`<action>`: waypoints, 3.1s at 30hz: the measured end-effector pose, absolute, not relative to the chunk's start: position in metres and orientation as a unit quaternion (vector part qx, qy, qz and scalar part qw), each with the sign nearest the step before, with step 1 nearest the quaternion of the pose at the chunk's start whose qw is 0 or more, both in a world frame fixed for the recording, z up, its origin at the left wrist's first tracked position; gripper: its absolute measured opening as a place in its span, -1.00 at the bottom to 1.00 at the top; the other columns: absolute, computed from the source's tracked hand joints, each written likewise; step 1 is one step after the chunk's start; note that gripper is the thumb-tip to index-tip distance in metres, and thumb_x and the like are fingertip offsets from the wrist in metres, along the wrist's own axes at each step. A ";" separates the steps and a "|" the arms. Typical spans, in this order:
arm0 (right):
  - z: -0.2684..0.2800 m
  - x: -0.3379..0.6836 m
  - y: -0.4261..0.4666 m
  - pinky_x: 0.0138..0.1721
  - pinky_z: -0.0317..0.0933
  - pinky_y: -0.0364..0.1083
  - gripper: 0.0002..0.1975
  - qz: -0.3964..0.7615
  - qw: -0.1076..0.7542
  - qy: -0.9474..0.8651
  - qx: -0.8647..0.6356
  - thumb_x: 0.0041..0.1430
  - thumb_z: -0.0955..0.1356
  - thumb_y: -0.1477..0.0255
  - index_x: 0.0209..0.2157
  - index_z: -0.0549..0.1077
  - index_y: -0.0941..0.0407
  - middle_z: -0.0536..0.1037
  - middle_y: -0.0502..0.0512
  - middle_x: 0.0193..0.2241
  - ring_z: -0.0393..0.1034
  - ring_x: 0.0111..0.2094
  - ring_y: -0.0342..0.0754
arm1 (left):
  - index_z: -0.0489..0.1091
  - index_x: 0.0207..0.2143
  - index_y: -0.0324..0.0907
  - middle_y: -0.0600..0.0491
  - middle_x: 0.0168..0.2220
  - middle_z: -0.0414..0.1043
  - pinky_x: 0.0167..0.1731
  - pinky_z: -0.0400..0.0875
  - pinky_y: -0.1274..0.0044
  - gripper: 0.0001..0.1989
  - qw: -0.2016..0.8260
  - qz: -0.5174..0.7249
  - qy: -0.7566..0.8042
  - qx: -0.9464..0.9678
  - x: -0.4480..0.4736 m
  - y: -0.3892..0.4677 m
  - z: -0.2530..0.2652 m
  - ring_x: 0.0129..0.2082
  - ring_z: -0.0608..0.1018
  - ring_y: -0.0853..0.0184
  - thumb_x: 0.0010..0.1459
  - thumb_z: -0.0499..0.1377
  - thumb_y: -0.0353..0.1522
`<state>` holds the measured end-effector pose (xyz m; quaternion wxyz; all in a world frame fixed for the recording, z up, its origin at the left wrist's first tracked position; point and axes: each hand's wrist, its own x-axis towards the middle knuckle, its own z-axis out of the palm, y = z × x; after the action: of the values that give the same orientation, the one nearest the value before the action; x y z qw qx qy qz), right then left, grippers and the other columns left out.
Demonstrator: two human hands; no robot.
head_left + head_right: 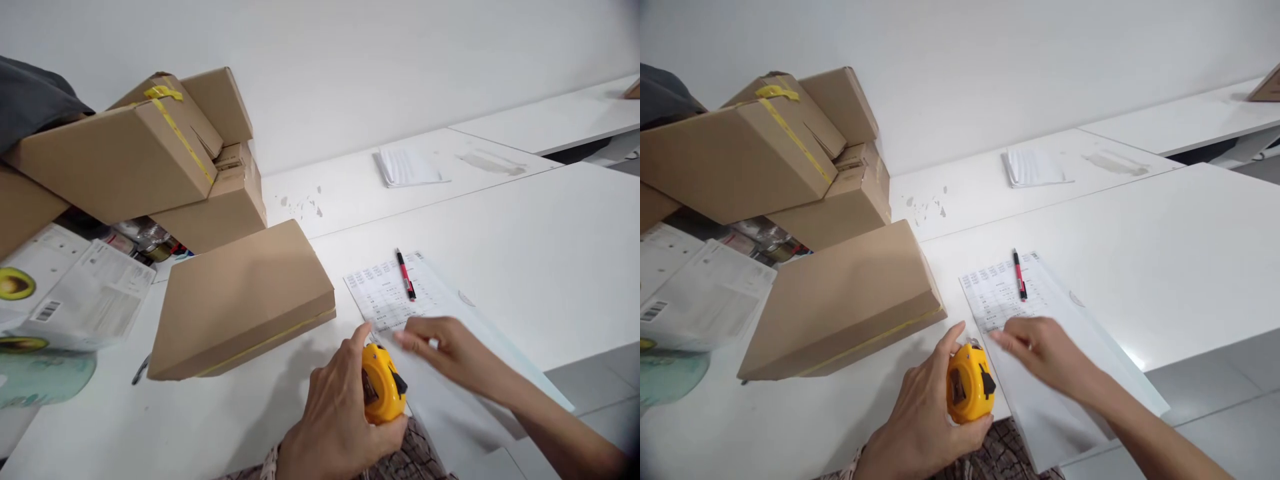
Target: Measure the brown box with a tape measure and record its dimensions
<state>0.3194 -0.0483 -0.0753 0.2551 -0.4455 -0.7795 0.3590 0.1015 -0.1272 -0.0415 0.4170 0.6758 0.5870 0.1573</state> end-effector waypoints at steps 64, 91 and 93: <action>-0.141 0.350 0.079 -0.52 0.04 -0.12 -0.70 0.391 0.412 -0.594 -0.570 0.19 0.39 0.33 -0.51 0.23 0.06 0.26 -0.11 -0.57 0.12 -0.53 -0.17 | -0.07 0.41 -0.48 -0.46 0.39 0.04 0.35 0.05 0.12 0.24 0.052 -0.133 0.413 0.900 0.218 0.005 -0.083 0.42 0.08 -0.18 0.01 0.19 0.26; -0.140 0.349 0.081 -0.53 0.05 -0.11 -0.71 0.391 0.414 -0.592 -0.571 0.16 0.40 0.33 -0.51 0.23 0.06 0.27 -0.10 -0.58 0.12 -0.55 -0.17 | -0.04 0.41 -0.43 -0.42 0.38 0.08 0.35 0.08 0.12 0.25 0.044 -0.122 0.418 0.899 0.217 0.006 -0.085 0.40 0.11 -0.17 -0.03 0.21 0.27; -0.140 0.349 0.081 -0.53 0.04 -0.11 -0.70 0.388 0.413 -0.597 -0.568 0.16 0.40 0.33 -0.52 0.22 0.06 0.25 -0.11 -0.59 0.10 -0.55 -0.17 | -0.03 0.41 -0.43 -0.41 0.38 0.08 0.35 0.08 0.12 0.24 0.044 -0.115 0.421 0.899 0.217 0.006 -0.086 0.40 0.12 -0.17 -0.03 0.21 0.27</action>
<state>0.3489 0.0812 -0.1400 0.4125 -0.5680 -0.5973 0.3879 0.2175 0.0055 -0.0860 0.0441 0.8988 0.4207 -0.1154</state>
